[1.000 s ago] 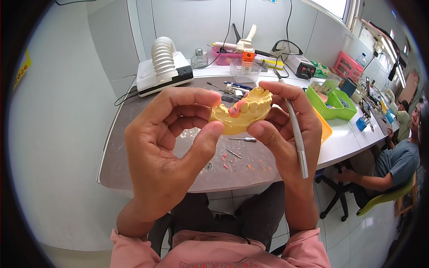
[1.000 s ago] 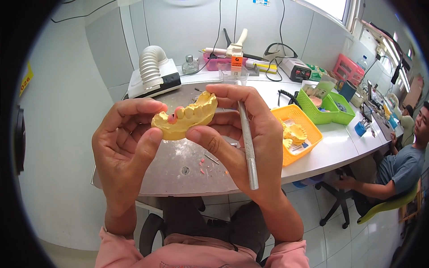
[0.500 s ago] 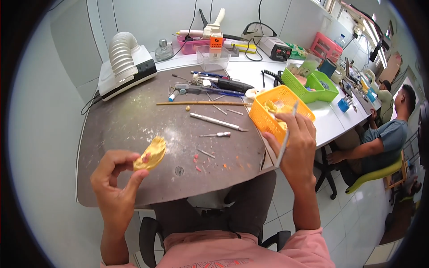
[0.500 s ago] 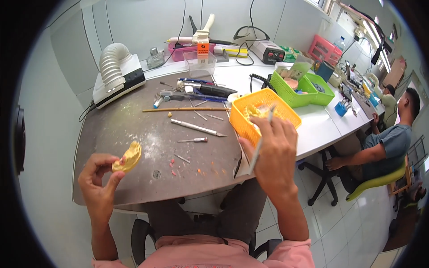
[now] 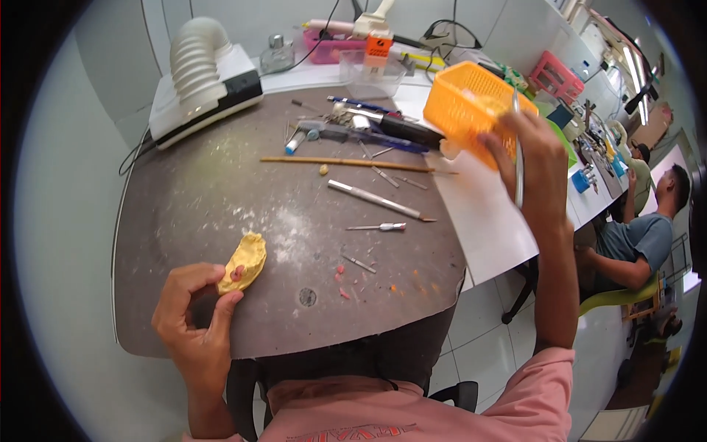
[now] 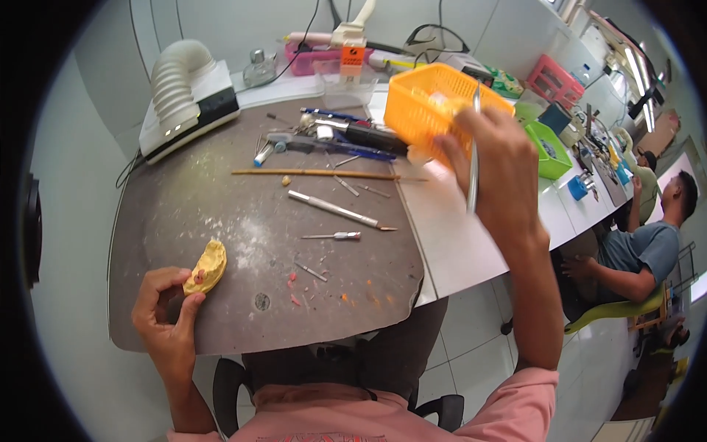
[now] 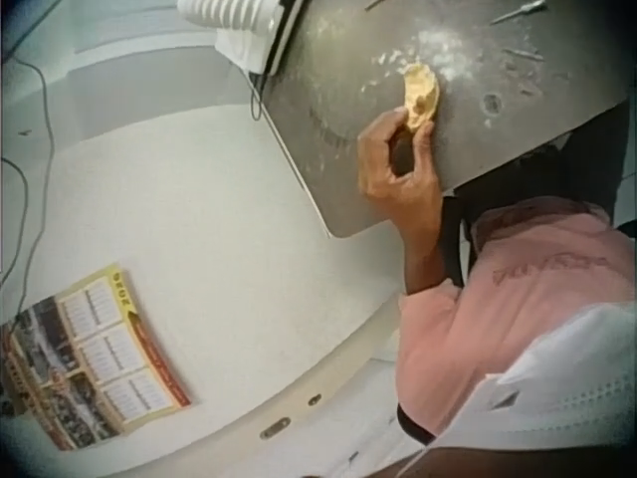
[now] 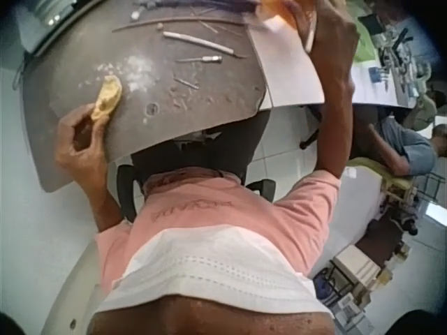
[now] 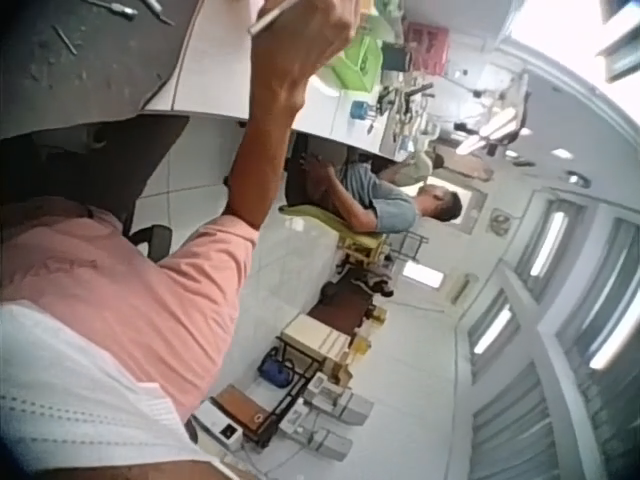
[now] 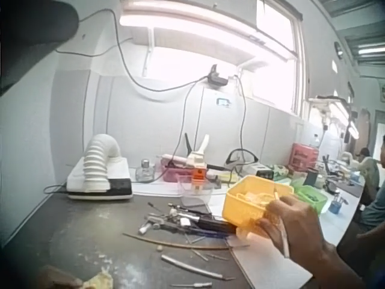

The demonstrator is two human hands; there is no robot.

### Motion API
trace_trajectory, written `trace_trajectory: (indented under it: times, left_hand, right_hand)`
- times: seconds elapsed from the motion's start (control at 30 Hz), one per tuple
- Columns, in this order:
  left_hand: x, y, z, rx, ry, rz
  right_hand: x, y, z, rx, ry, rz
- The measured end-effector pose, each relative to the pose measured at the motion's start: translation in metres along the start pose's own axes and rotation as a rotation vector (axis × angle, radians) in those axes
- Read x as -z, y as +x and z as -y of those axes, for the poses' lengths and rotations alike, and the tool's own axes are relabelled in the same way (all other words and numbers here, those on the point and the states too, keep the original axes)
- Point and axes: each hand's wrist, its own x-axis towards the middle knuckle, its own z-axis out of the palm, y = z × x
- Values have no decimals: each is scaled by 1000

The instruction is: Refining and carving a yellow dental plaster mold using a small hand-held carving tool.

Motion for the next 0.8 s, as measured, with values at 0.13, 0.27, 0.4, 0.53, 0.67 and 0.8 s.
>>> trace_trajectory:
  times: [0.13,0.27,0.4,0.53,0.67,0.8]
  left_hand:
    - [-2,5,0,-16,50,34]
    - [-5,7,1,10,7,33]
    - [-4,6,-2,41,-11,42]
    - [-7,7,1,66,-9,38]
    - [8,9,-1,68,1,142]
    - [14,16,-7,108,14,255]
  right_hand:
    - [-59,55,-40,123,-135,4]
    - [-121,81,-75,70,-227,134]
    - [-141,89,-73,-34,-267,274]
    - [-130,82,-74,88,-115,-121]
    - [-89,62,-7,131,257,-94]
    - [-54,35,45,234,338,163]
